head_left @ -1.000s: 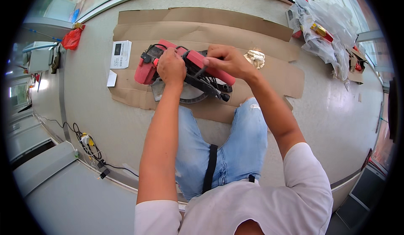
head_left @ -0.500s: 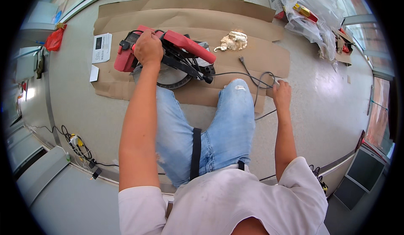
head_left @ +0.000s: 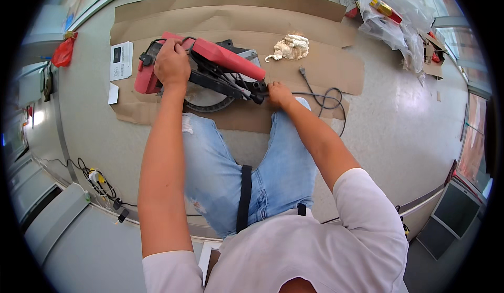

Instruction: The person adjusts their head-mounted camera, then retrieves a miter saw and plugs it into a power strip. They pick up a long wooden trim piece, carry it to the saw, and position it on the base in preparation for cutting.

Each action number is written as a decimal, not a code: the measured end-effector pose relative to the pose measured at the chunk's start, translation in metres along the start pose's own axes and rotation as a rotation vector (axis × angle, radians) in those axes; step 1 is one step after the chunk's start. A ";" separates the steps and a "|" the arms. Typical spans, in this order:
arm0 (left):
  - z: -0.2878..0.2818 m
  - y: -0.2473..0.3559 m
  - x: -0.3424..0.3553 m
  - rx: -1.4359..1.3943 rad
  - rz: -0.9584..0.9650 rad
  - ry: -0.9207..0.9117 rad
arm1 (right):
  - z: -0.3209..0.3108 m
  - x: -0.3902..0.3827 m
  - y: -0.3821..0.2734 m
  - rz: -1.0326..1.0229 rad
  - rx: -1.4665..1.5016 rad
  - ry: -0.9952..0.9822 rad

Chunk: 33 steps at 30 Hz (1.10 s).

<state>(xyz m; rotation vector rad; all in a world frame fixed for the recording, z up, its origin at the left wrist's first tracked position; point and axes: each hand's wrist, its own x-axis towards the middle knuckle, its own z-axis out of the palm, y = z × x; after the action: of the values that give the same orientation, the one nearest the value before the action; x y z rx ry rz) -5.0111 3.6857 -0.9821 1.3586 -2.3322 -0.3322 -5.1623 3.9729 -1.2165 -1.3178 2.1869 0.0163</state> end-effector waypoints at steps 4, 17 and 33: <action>0.001 0.000 0.000 -0.018 0.004 -0.023 | 0.018 0.000 0.013 -0.070 -0.143 -0.095; 0.004 0.011 -0.014 0.058 0.010 0.012 | -0.079 -0.053 -0.023 -0.141 0.835 -0.012; 0.007 0.011 -0.017 0.045 0.048 0.072 | -0.253 -0.147 -0.016 -0.546 2.105 0.456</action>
<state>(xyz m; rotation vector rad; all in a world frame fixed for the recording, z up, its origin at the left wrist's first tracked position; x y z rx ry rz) -5.0155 3.7060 -0.9883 1.3105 -2.3220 -0.2147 -5.2172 4.0078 -0.9313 -0.3915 0.7940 -2.1465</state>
